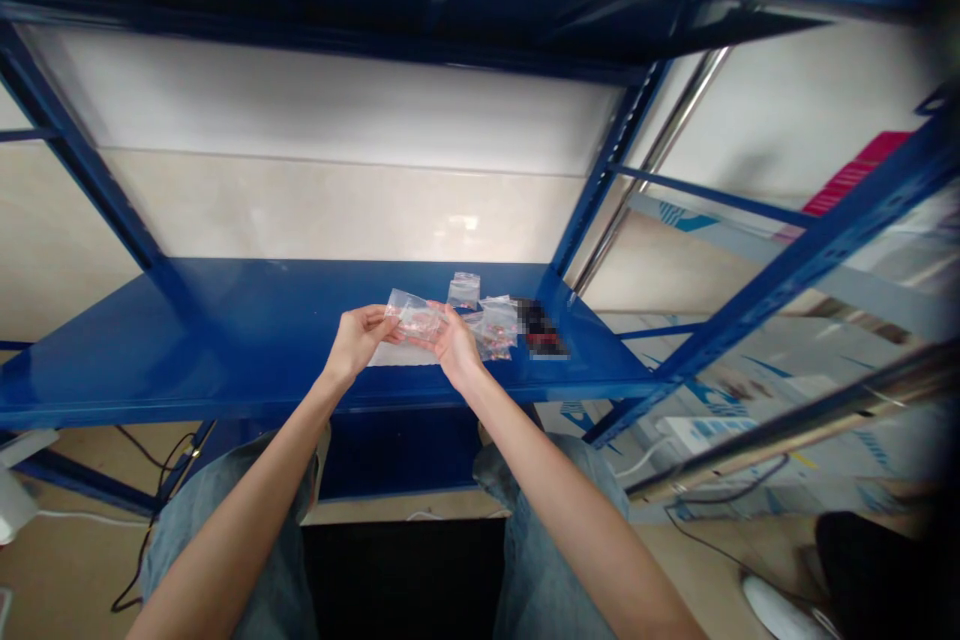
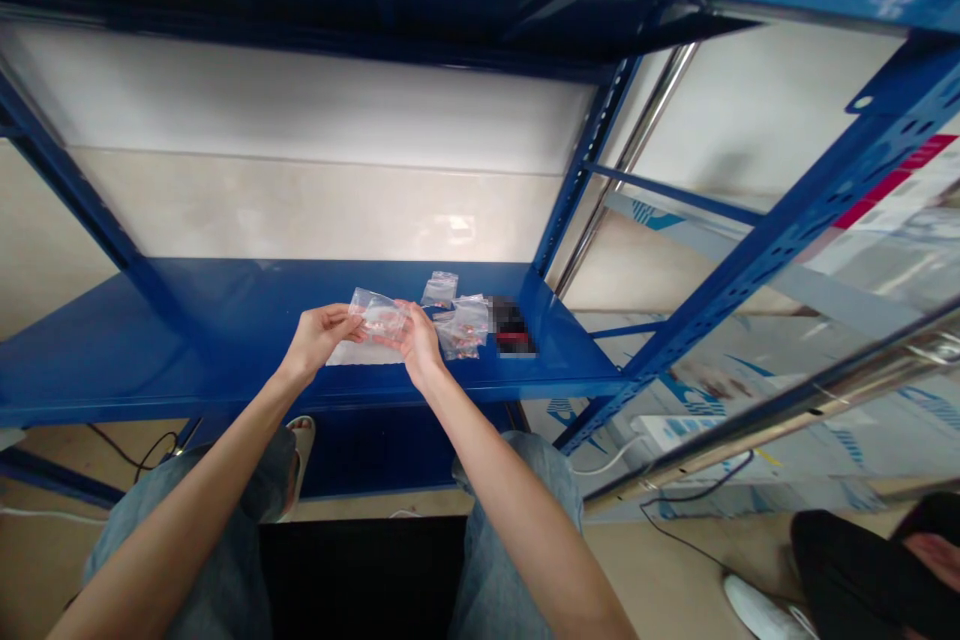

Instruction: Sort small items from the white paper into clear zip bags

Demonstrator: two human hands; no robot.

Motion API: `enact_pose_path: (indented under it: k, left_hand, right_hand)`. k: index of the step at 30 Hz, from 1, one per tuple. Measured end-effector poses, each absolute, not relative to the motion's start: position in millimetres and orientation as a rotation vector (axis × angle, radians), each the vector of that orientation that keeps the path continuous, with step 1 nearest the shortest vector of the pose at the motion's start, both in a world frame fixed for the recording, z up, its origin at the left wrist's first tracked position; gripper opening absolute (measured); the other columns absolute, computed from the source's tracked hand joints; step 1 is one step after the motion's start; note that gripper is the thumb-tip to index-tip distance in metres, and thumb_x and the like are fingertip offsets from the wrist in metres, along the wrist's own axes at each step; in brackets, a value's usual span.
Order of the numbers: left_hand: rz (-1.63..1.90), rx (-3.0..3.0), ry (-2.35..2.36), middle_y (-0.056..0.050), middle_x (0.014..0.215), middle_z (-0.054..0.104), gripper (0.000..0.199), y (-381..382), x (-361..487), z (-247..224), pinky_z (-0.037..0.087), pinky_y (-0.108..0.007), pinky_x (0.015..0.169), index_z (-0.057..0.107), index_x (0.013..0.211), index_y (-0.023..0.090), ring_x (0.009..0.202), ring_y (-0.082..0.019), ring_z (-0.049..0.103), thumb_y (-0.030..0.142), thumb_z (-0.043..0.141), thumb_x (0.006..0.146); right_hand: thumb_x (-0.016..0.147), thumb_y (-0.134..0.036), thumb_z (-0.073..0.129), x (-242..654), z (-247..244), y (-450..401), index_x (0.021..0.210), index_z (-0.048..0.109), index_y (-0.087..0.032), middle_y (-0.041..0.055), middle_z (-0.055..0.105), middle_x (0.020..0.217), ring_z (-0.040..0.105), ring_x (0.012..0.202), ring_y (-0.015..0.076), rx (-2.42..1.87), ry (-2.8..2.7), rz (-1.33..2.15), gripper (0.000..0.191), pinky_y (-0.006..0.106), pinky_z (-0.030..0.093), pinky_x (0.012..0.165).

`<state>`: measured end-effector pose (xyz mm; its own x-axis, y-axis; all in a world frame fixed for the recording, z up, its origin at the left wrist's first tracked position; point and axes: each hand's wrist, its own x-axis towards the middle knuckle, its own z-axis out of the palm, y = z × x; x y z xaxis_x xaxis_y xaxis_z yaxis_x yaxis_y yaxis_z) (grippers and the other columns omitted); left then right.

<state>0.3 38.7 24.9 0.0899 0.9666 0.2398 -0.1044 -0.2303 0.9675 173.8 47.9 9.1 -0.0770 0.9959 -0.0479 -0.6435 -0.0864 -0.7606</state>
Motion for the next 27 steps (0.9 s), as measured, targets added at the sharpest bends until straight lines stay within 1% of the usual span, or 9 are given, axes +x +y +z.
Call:
enact_pose_path:
  k: [3,5,9,13,15,18,21,24,27]
  left_hand:
    - [1.329,1.55,0.969,-0.007,0.071,0.074,0.037,41.0,-1.8,28.8,0.058,-0.032,0.063,0.073,0.096,0.011,0.06,-0.019,0.069,0.042,0.077,0.075]
    - [1.327,1.637,1.008,-0.006,0.073,0.074,0.037,41.8,-2.2,31.0,0.058,-0.031,0.062,0.072,0.101,0.011,0.06,-0.019,0.069,0.04,0.075,0.078]
    - [1.425,1.648,1.058,-0.008,0.086,0.075,0.047,44.6,-0.7,34.3,0.058,-0.031,0.061,0.067,0.117,0.012,0.062,-0.018,0.07,0.041,0.073,0.08]
    - [1.524,1.643,1.09,-0.011,0.094,0.076,0.048,48.3,3.0,36.2,0.055,-0.027,0.057,0.068,0.118,0.013,0.064,-0.017,0.068,0.047,0.068,0.084]
    - [1.554,1.659,1.114,-0.011,0.099,0.076,0.047,49.8,4.9,36.7,0.054,-0.028,0.06,0.069,0.119,0.014,0.069,-0.018,0.069,0.049,0.064,0.087]
    - [1.578,1.688,1.133,-0.011,0.103,0.077,0.045,50.6,7.3,36.7,0.055,-0.031,0.07,0.069,0.122,0.016,0.077,-0.02,0.07,0.048,0.057,0.092]
    - [1.571,1.715,1.152,-0.011,0.107,0.076,0.045,49.4,8.3,35.7,0.055,-0.034,0.078,0.067,0.127,0.016,0.082,-0.022,0.071,0.045,0.058,0.092]
    - [1.567,1.73,1.178,-0.011,0.105,0.077,0.047,47.0,7.9,34.5,0.054,-0.034,0.078,0.064,0.131,0.017,0.083,-0.023,0.071,0.04,0.063,0.09]
    - [1.607,1.689,1.193,-0.01,0.096,0.078,0.04,45.2,7.7,35.1,0.054,-0.032,0.075,0.07,0.12,0.015,0.078,-0.023,0.071,0.038,0.066,0.087]
  right_hand:
    - [0.101,-0.042,0.04,164.7,9.2,54.4,0.104,0.061,-0.017,0.0092,0.075,0.087,0.074,0.077,0.0235,-0.675,-0.569,1.65,0.033,0.041,0.062,0.071]
    - [0.101,-0.04,0.041,159.2,7.7,58.4,0.098,0.062,-0.016,0.0085,0.075,0.081,0.073,0.074,0.0228,-0.683,-0.524,1.638,0.031,0.039,0.062,0.069]
    - [0.098,-0.03,0.043,147.1,2.6,67.1,0.084,0.06,-0.019,0.0036,0.07,0.068,0.071,0.068,0.0196,-0.709,-0.384,1.558,0.025,0.035,0.062,0.069]
    - [0.097,-0.03,0.041,134.1,-2.3,77.3,0.076,0.058,-0.021,0.0036,0.069,0.067,0.07,0.068,0.019,-0.696,-0.307,1.5,0.028,0.034,0.061,0.072]
    - [0.097,-0.034,0.04,127.8,-5.4,81.6,0.076,0.057,-0.022,0.004,0.068,0.067,0.07,0.068,0.02,-0.689,-0.302,1.47,0.03,0.036,0.061,0.073]
    - [0.096,-0.039,0.038,119.3,-11.0,86.1,0.077,0.057,-0.023,0.0036,0.066,0.066,0.069,0.069,0.0206,-0.693,-0.297,1.429,0.032,0.038,0.061,0.073]
    - [0.096,-0.04,0.036,112.9,-14.6,88.1,0.079,0.059,-0.023,0.004,0.066,0.07,0.069,0.071,0.0199,-0.69,-0.37,1.421,0.033,0.038,0.061,0.077]
    - [0.097,-0.036,0.032,107.3,-14.7,89.3,0.082,0.06,-0.022,0.0058,0.069,0.075,0.07,0.076,0.0197,-0.677,-0.372,1.432,0.035,0.037,0.061,0.079]
    - [0.098,-0.032,0.027,103.4,-15.5,91.5,0.083,0.06,-0.021,0.0065,0.07,0.076,0.071,0.078,0.0197,-0.655,-0.267,1.457,0.037,0.036,0.061,0.077]
